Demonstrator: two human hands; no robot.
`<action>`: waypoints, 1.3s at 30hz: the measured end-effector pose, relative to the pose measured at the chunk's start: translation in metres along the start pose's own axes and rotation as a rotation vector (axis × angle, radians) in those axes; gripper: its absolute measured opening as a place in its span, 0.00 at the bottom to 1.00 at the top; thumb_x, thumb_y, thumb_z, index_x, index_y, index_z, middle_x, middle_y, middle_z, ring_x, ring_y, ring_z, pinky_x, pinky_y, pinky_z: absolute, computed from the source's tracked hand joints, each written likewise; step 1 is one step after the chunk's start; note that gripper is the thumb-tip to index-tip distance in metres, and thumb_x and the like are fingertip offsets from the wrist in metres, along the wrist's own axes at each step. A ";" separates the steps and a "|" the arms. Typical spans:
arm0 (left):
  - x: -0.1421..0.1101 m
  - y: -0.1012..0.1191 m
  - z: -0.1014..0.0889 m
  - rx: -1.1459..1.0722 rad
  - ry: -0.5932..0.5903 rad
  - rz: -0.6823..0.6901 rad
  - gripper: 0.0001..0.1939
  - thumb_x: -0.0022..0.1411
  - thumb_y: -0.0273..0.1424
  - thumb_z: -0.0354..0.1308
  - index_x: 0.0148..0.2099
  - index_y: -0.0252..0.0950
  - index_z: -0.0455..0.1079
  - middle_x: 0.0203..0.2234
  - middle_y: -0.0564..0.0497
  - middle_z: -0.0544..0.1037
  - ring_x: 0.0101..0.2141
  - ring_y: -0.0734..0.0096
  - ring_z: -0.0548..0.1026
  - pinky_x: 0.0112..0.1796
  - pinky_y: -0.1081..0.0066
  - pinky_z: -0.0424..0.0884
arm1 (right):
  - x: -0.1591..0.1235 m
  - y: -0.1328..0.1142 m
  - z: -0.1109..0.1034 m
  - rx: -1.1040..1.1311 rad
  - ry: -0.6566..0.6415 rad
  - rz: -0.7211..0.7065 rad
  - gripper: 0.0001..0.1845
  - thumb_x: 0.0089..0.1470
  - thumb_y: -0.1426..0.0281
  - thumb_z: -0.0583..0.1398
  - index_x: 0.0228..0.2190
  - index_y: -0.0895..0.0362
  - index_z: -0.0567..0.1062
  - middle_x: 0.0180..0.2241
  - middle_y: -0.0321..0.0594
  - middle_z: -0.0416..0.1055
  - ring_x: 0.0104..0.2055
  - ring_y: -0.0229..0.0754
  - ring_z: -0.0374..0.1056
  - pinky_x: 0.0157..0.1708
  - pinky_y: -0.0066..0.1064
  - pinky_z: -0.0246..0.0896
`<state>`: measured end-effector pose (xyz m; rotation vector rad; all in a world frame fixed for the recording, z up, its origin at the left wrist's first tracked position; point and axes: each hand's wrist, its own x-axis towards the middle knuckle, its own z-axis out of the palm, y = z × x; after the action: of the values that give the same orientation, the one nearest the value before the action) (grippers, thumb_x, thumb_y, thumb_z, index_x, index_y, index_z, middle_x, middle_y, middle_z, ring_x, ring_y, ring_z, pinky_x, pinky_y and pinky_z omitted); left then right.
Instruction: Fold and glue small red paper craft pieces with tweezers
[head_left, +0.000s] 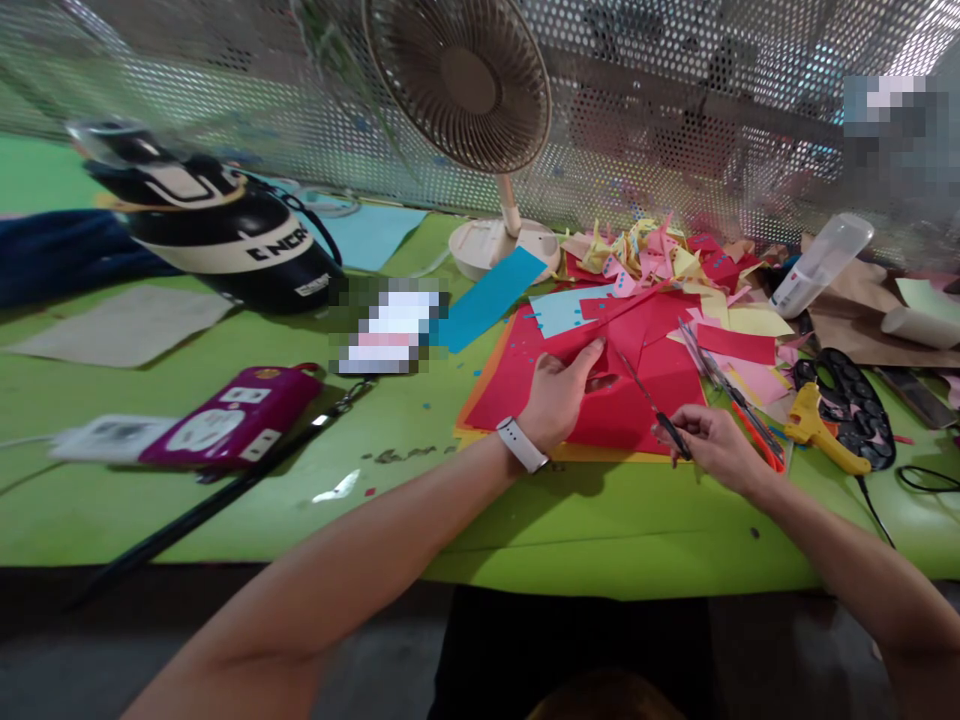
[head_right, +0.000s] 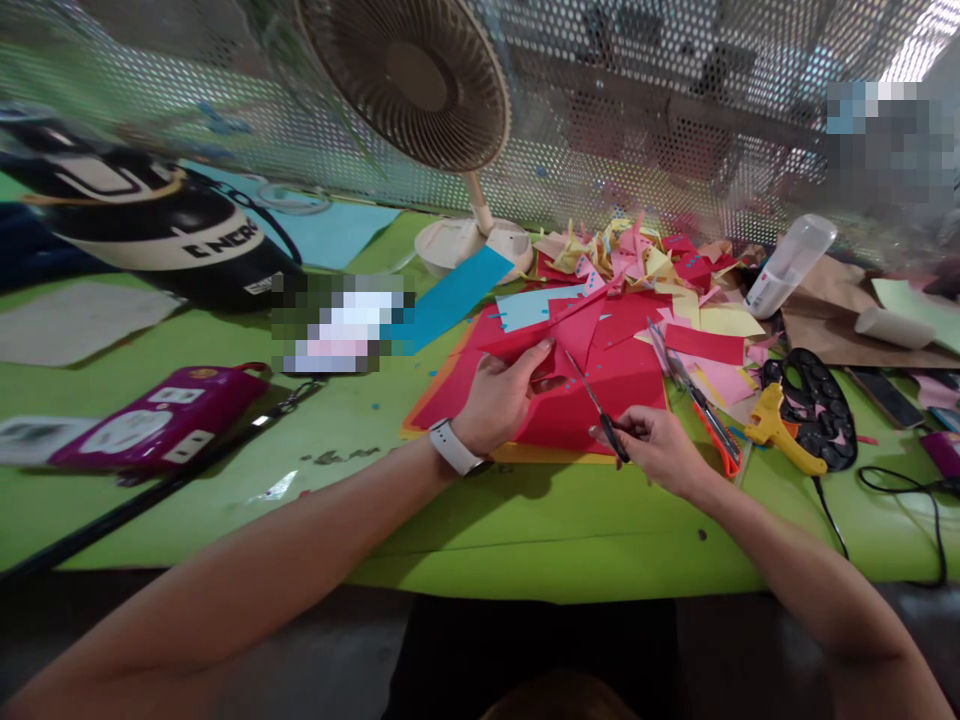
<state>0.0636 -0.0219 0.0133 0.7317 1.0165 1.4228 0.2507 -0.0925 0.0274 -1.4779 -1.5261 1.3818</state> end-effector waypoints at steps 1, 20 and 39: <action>0.000 0.000 0.000 0.000 -0.003 -0.003 0.15 0.43 0.38 0.71 0.28 0.35 0.71 0.19 0.55 0.73 0.27 0.68 0.77 0.37 0.61 0.81 | 0.000 0.001 0.000 -0.003 -0.001 -0.003 0.26 0.40 0.46 0.68 0.24 0.57 0.72 0.20 0.33 0.67 0.21 0.33 0.60 0.20 0.26 0.53; -0.010 0.007 0.001 0.017 -0.132 -0.038 0.14 0.45 0.40 0.71 0.24 0.34 0.75 0.22 0.51 0.78 0.27 0.69 0.77 0.36 0.63 0.82 | 0.001 -0.007 0.002 0.033 0.000 0.026 0.26 0.37 0.47 0.69 0.23 0.58 0.72 0.19 0.32 0.68 0.20 0.31 0.60 0.18 0.24 0.51; -0.014 0.004 0.005 0.003 -0.045 -0.021 0.17 0.41 0.41 0.72 0.20 0.35 0.71 0.17 0.55 0.72 0.25 0.71 0.74 0.36 0.62 0.82 | -0.002 -0.015 0.005 0.027 -0.002 0.017 0.27 0.40 0.45 0.67 0.21 0.57 0.69 0.18 0.31 0.65 0.17 0.28 0.53 0.14 0.24 0.44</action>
<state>0.0676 -0.0345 0.0208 0.7493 0.9892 1.3812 0.2419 -0.0931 0.0401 -1.4770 -1.4937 1.4080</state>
